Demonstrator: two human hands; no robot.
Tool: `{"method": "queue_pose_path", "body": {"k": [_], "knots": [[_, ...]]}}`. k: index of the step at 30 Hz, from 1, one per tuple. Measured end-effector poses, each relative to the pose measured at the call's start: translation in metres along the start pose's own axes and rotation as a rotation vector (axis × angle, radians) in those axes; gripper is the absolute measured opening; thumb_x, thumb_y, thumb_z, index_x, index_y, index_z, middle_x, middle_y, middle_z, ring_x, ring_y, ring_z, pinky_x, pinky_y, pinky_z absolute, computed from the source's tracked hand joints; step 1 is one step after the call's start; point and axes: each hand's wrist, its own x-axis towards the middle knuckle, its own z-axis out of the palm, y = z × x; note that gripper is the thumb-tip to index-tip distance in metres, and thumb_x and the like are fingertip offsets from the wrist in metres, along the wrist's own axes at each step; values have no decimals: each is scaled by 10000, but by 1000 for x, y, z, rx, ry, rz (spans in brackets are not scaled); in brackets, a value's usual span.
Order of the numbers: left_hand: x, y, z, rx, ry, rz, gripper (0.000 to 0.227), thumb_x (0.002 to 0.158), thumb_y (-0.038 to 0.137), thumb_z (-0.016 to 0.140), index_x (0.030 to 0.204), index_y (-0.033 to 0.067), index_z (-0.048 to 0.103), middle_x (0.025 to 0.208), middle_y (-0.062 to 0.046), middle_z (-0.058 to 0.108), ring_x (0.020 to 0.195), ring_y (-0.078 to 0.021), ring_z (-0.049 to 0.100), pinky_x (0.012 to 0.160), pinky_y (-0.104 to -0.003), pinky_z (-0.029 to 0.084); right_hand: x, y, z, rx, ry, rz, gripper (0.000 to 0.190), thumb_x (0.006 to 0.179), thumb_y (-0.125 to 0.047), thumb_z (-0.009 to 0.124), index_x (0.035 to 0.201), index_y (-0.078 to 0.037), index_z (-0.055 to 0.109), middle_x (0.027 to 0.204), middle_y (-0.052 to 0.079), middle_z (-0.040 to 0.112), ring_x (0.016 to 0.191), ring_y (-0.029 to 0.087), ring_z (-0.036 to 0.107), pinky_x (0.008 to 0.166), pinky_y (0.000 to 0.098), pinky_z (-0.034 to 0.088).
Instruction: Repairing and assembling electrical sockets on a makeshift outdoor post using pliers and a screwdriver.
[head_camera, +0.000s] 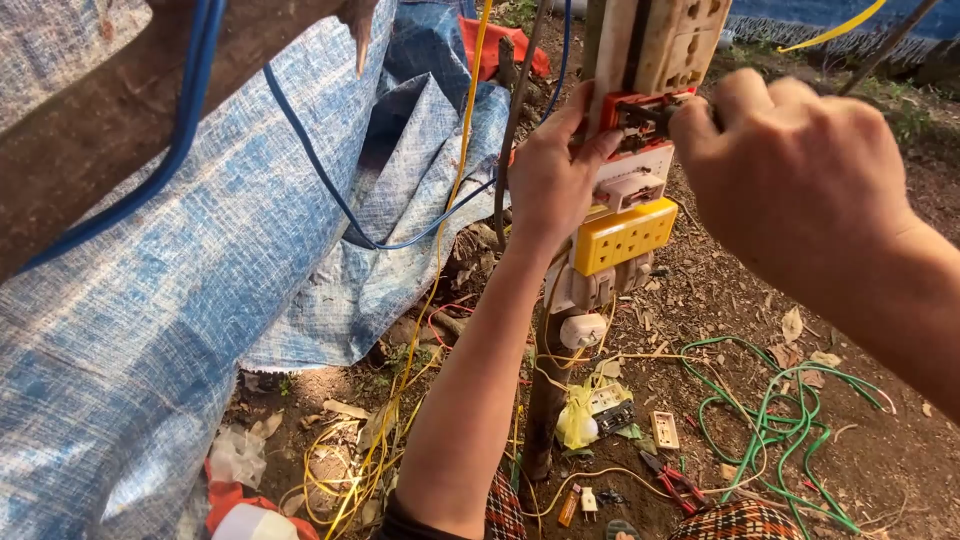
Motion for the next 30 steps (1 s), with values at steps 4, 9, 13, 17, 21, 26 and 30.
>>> {"method": "queue_pose_path", "body": {"k": [4, 9, 13, 17, 21, 26, 30], "knots": [[0, -8, 3, 31, 23, 30, 500, 961, 342, 655, 1429, 265, 496, 1346, -31, 703, 826, -78, 773, 563, -193, 637, 22, 6, -14, 688, -353, 323, 297, 1078, -322, 671, 1062, -28, 707, 745, 268, 714, 610, 495, 714, 536, 604, 587], [2, 17, -14, -70, -68, -139, 520, 902, 301, 689, 1392, 227, 532, 1418, -73, 630, 1019, -167, 799, 639, -220, 689, 10, 8, -10, 543, -213, 208, 372, 1017, -419, 675, 1201, -95, 674, 997, 186, 722, 723, 473, 737, 588, 583, 606], [2, 4, -6, -70, -42, -16, 474, 927, 281, 685, 1373, 193, 552, 1309, -71, 713, 870, -139, 822, 512, -202, 642, -7, -3, 6, -195, 362, -2, 35, 1076, -267, 648, 1080, -287, 619, 895, -87, 543, 714, 80, 549, 582, 210, 419], [2, -9, 0, 32, 15, 32, 492, 946, 368, 645, 1405, 237, 524, 1317, -59, 711, 757, -94, 756, 490, -189, 585, 7, -16, 3, 16, 67, 96, 219, 1111, -271, 522, 930, -221, 634, 770, -46, 646, 575, 147, 637, 459, 299, 470], [4, -6, -3, 14, -33, 26, 505, 952, 332, 659, 1419, 213, 507, 1367, -67, 668, 902, -130, 798, 593, -216, 674, 35, 18, 0, 620, -298, 332, 427, 1025, -484, 667, 959, -73, 765, 822, 245, 744, 750, 501, 716, 671, 597, 581], [4, 8, -6, -45, -59, -42, 501, 923, 277, 687, 1393, 198, 531, 1282, -49, 728, 880, -130, 807, 588, -220, 667, 4, 12, 2, 184, 13, 76, 120, 1056, -353, 657, 1056, -233, 668, 832, 49, 644, 705, 257, 666, 580, 373, 525], [1, 5, -2, 20, -23, -9, 492, 939, 367, 648, 1400, 241, 528, 1257, -14, 755, 644, -45, 710, 432, -160, 507, -3, 2, -7, -245, 314, -89, 93, 1093, -228, 626, 1150, -191, 688, 807, -69, 564, 650, 70, 524, 534, 215, 429]]}}
